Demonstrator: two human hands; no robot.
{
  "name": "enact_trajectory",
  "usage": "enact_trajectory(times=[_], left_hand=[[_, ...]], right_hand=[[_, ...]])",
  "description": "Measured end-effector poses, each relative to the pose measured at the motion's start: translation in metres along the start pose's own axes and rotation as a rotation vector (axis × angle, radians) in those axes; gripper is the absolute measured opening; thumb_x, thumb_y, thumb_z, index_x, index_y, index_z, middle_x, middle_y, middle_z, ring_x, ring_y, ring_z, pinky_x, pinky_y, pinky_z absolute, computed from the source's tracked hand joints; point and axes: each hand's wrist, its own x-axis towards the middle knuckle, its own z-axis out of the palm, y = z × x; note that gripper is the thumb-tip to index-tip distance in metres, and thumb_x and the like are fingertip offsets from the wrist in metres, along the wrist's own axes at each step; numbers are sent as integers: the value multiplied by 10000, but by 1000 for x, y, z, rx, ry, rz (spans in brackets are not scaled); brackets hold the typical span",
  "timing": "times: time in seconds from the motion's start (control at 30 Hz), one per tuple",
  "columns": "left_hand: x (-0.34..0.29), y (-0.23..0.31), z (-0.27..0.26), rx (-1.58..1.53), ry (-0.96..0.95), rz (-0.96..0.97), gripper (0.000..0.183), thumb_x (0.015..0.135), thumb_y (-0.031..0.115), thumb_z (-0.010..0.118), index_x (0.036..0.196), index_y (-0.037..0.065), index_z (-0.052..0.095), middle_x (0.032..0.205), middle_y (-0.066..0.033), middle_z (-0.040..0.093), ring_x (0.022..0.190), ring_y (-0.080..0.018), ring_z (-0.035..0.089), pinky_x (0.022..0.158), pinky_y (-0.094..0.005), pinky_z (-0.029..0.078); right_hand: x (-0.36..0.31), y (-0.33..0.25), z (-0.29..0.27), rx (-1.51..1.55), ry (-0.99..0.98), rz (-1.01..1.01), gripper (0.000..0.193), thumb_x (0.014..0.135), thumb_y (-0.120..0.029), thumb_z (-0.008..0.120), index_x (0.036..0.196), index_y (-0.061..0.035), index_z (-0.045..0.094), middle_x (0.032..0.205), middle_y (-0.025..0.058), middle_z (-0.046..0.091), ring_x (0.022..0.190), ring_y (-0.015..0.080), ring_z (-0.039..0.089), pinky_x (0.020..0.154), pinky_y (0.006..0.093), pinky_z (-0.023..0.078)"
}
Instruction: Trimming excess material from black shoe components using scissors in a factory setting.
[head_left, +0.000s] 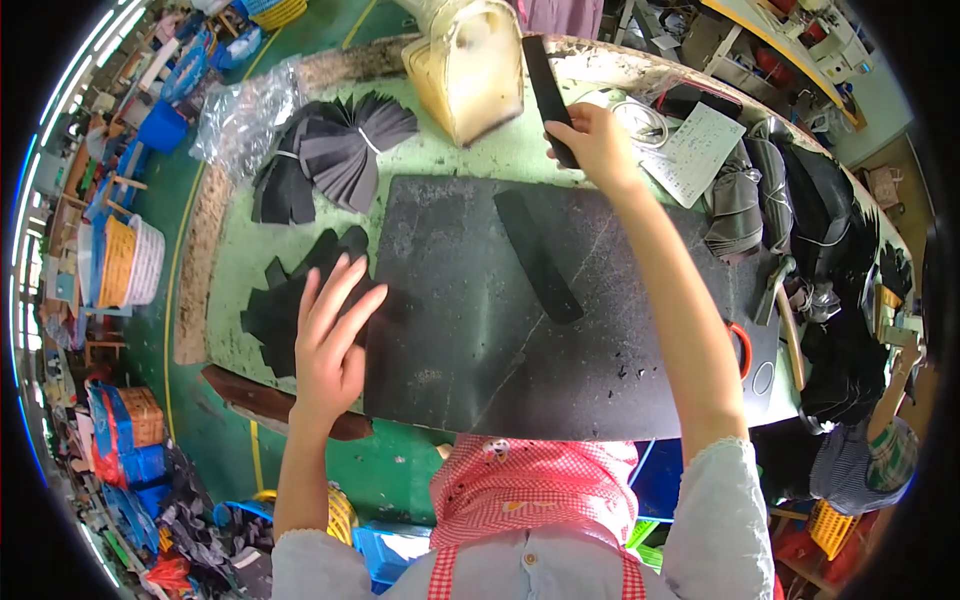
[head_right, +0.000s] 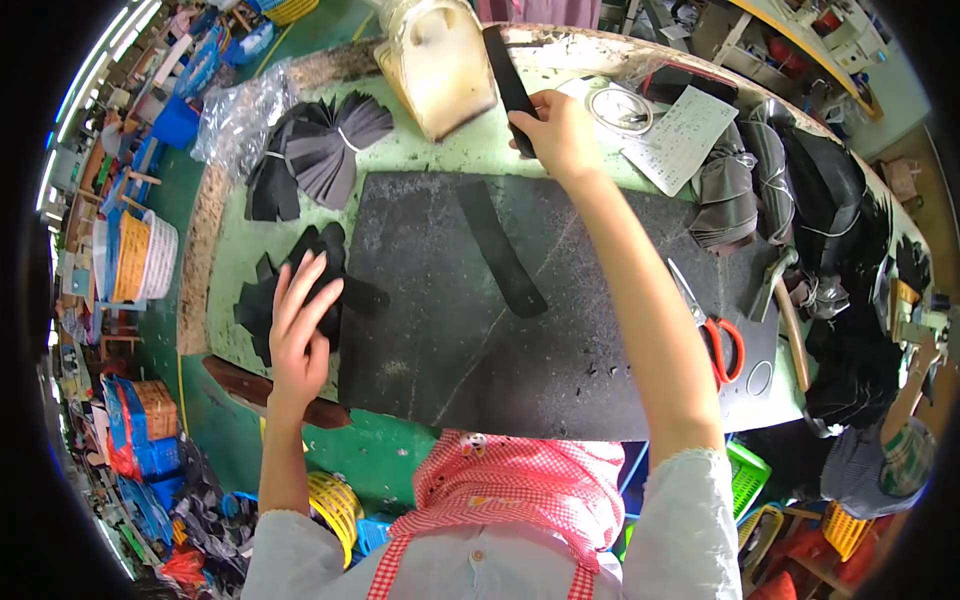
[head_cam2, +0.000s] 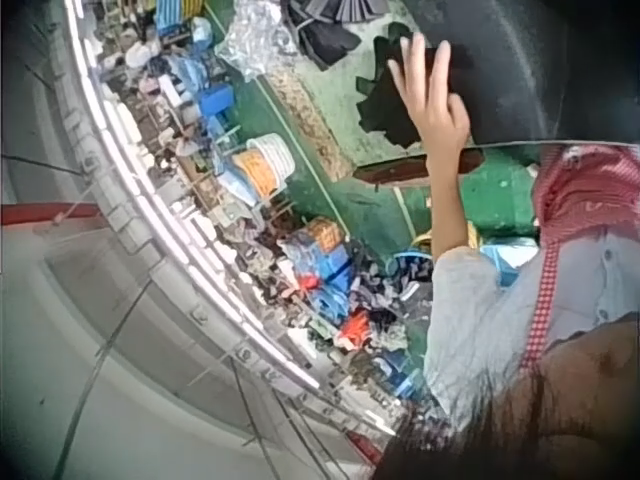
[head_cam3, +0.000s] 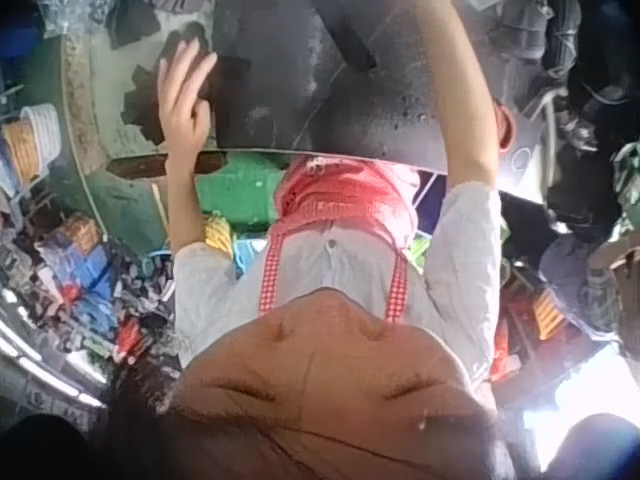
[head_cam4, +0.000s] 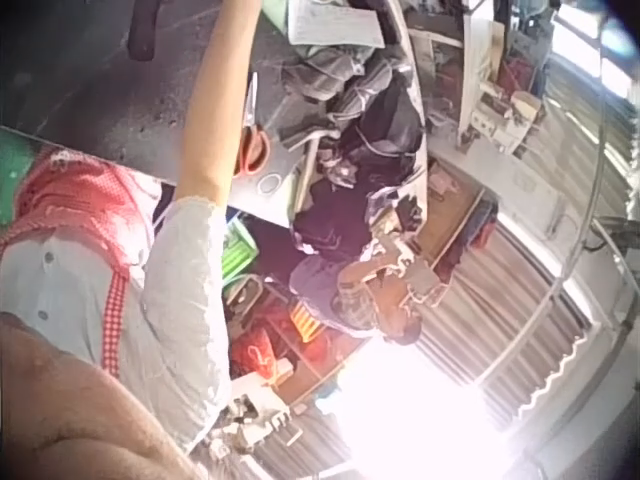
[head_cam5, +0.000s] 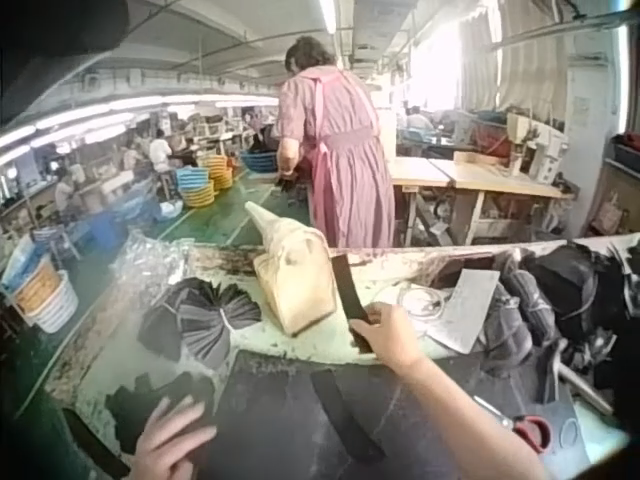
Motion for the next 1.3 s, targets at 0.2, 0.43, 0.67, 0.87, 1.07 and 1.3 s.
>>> enact_trajectory(times=[0.2, 0.43, 0.67, 0.87, 1.07, 1.3], left_hand=[[33, 20, 35, -302, 96, 25, 608, 738, -128, 492, 1294, 33, 677, 1409, -158, 606, 1374, -372, 528, 1168, -516, 389], [67, 52, 99, -267, -377, 290, 781, 883, 179, 713, 1559, 27, 351, 1573, -139, 433, 1489, -315, 380, 1235, -505, 270], [91, 46, 91, -86, -290, 393, 712, 823, 219, 778, 1479, 134, 514, 1325, -99, 545, 1258, -284, 544, 1199, -523, 331], [129, 46, 95, -80, -431, 468, 340, 770, 235, 847, 992, 115, 620, 1141, -78, 529, 1243, -309, 503, 1136, -473, 394], [127, 69, 65, -371, -669, 334, 244, 799, 116, 813, 904, 74, 597, 796, -36, 643, 806, -210, 670, 780, -365, 535], [38, 88, 57, -122, -415, 294, 531, 750, 135, 805, 1267, 138, 683, 1262, -73, 583, 1176, -301, 571, 1013, -449, 476]], right_hand=[[-144, -25, 0, -472, -191, -189, 181, 837, -151, 769, 906, 8, 717, 961, 175, 669, 931, 385, 666, 845, 419, 544], [-198, -27, -16, -480, -134, -414, 440, 749, 1, 765, 1167, -35, 631, 1175, 141, 626, 1112, 367, 598, 959, 399, 520], [-246, -37, -141, -769, 101, 81, 302, 865, -7, 679, 1159, -42, 620, 1156, 169, 622, 1145, 376, 595, 991, 442, 476], [-307, -14, -182, -992, 26, 192, 429, 839, 28, 642, 1243, -6, 501, 1137, 194, 569, 1108, 398, 558, 971, 503, 440], [-285, -3, -182, -1087, 26, 291, 372, 732, -44, 715, 1048, -17, 521, 958, 199, 626, 949, 415, 602, 861, 502, 471], [-312, -45, -139, -374, -117, 273, 263, 864, -28, 740, 1096, -14, 615, 898, 86, 719, 784, 153, 673, 727, 308, 524]])
